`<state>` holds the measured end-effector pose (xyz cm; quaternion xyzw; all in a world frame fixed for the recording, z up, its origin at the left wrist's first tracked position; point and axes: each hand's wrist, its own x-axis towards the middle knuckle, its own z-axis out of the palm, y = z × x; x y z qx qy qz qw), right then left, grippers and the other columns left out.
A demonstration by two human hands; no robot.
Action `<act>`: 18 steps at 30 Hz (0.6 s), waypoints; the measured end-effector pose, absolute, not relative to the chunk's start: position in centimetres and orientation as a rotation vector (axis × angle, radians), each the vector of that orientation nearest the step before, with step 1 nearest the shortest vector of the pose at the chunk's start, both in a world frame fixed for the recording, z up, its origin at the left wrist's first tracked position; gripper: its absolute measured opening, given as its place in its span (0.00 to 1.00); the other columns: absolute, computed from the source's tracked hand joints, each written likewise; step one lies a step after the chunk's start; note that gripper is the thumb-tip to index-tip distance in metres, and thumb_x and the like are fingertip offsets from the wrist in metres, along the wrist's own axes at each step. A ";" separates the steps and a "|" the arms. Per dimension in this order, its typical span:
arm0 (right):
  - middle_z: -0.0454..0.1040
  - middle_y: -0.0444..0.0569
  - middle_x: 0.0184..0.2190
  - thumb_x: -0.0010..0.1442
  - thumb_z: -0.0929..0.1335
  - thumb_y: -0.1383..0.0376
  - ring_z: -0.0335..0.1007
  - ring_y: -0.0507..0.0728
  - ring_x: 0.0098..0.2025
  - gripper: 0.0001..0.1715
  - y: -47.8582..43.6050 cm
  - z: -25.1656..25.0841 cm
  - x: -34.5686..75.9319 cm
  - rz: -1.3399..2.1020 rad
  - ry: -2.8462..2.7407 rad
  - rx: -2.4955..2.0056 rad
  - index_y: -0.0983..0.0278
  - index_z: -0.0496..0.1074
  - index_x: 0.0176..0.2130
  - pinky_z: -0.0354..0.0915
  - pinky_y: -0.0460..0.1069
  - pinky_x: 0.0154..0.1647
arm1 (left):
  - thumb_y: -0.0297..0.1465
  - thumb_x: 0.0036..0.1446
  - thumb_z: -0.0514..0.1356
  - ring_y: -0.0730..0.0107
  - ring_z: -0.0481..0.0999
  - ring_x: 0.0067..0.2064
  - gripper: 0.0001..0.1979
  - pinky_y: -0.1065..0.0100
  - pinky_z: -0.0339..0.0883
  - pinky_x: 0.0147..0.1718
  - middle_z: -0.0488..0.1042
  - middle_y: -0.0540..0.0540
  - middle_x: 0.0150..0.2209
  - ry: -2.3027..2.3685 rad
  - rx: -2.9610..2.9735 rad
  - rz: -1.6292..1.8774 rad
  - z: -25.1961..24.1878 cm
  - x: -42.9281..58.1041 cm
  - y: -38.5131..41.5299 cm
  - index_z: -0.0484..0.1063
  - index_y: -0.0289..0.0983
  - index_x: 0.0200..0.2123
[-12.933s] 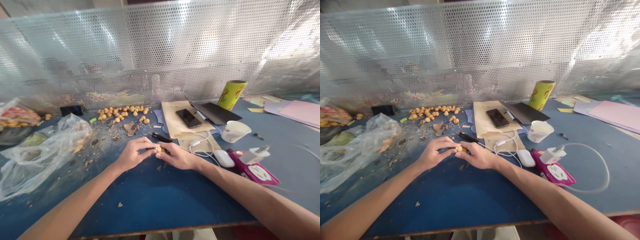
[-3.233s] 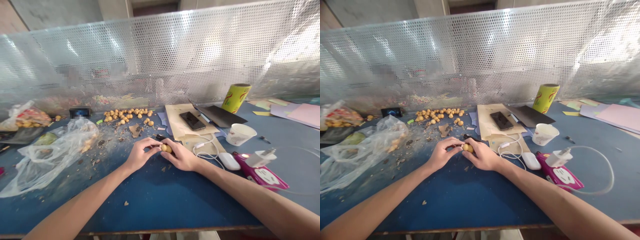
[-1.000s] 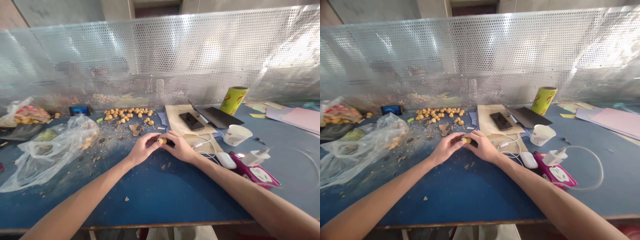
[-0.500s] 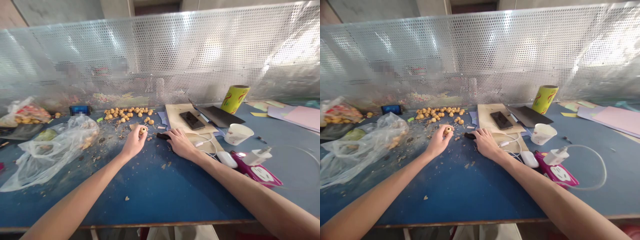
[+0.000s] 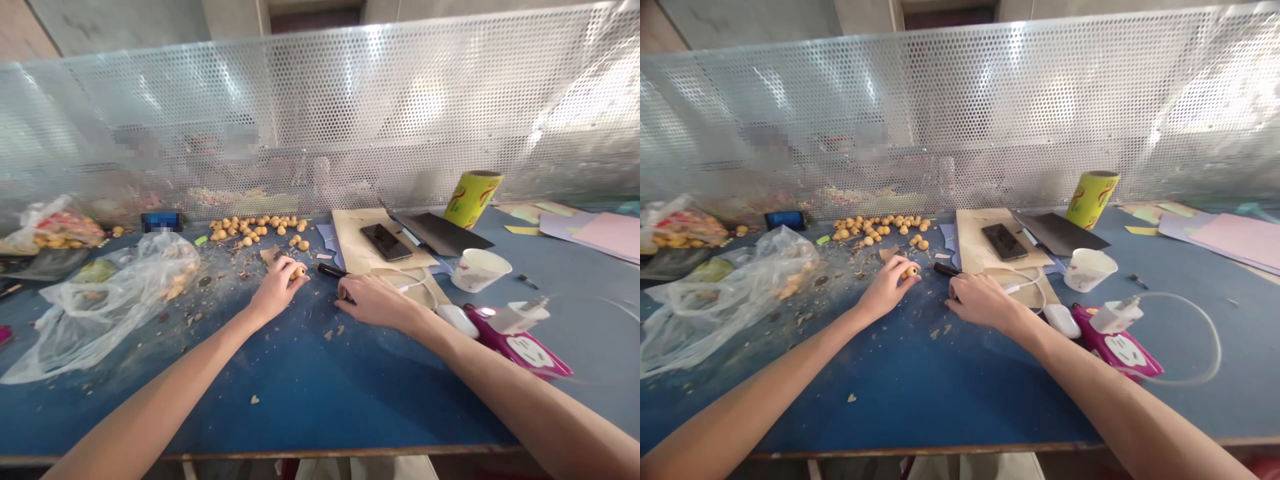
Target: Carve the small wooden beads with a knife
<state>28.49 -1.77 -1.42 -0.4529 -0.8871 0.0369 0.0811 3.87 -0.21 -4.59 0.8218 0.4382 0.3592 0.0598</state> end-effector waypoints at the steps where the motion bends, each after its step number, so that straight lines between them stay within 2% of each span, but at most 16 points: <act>1: 0.77 0.51 0.34 0.63 0.65 0.59 0.73 0.58 0.34 0.11 -1.9 -1.5 28.5 0.117 -2.685 -1.345 0.63 0.72 0.35 0.59 0.48 0.33 | 0.36 0.63 0.58 0.64 0.73 0.48 0.11 0.61 0.67 0.50 0.70 0.43 0.45 1.289 2.505 1.087 -4.5 4.0 -0.3 0.72 0.39 0.47; 4: 0.77 0.53 0.37 0.64 0.62 0.64 0.75 0.58 0.37 0.10 -1.9 -1.6 28.5 0.102 -2.742 -1.375 0.65 0.72 0.38 0.60 0.48 0.34 | 0.36 0.61 0.61 0.64 0.74 0.49 0.14 0.61 0.68 0.50 0.72 0.44 0.47 1.181 2.534 1.095 -4.3 4.3 -0.7 0.72 0.41 0.50; 9: 0.78 0.55 0.36 0.60 0.63 0.67 0.75 0.60 0.38 0.09 -2.3 -1.5 28.3 0.092 -2.783 -1.454 0.66 0.73 0.37 0.59 0.48 0.34 | 0.39 0.60 0.62 0.65 0.75 0.48 0.17 0.60 0.70 0.50 0.77 0.47 0.46 1.144 2.555 1.078 -3.8 4.6 -1.4 0.73 0.43 0.51; 13: 0.76 0.55 0.34 0.62 0.62 0.67 0.74 0.59 0.35 0.09 -2.6 -1.4 28.2 0.076 -2.791 -1.388 0.67 0.70 0.35 0.57 0.48 0.33 | 0.43 0.58 0.62 0.65 0.76 0.43 0.17 0.61 0.70 0.46 0.79 0.48 0.41 1.208 2.579 1.018 -4.0 4.7 -1.5 0.75 0.42 0.47; 18: 0.71 0.48 0.26 0.66 0.59 0.65 0.66 0.53 0.26 0.09 -2.2 -1.5 28.6 0.200 -2.676 -1.268 0.65 0.65 0.35 0.52 0.47 0.28 | 0.44 0.59 0.61 0.64 0.75 0.41 0.16 0.62 0.69 0.44 0.79 0.47 0.40 1.170 2.630 0.917 -4.3 4.8 -1.5 0.76 0.41 0.45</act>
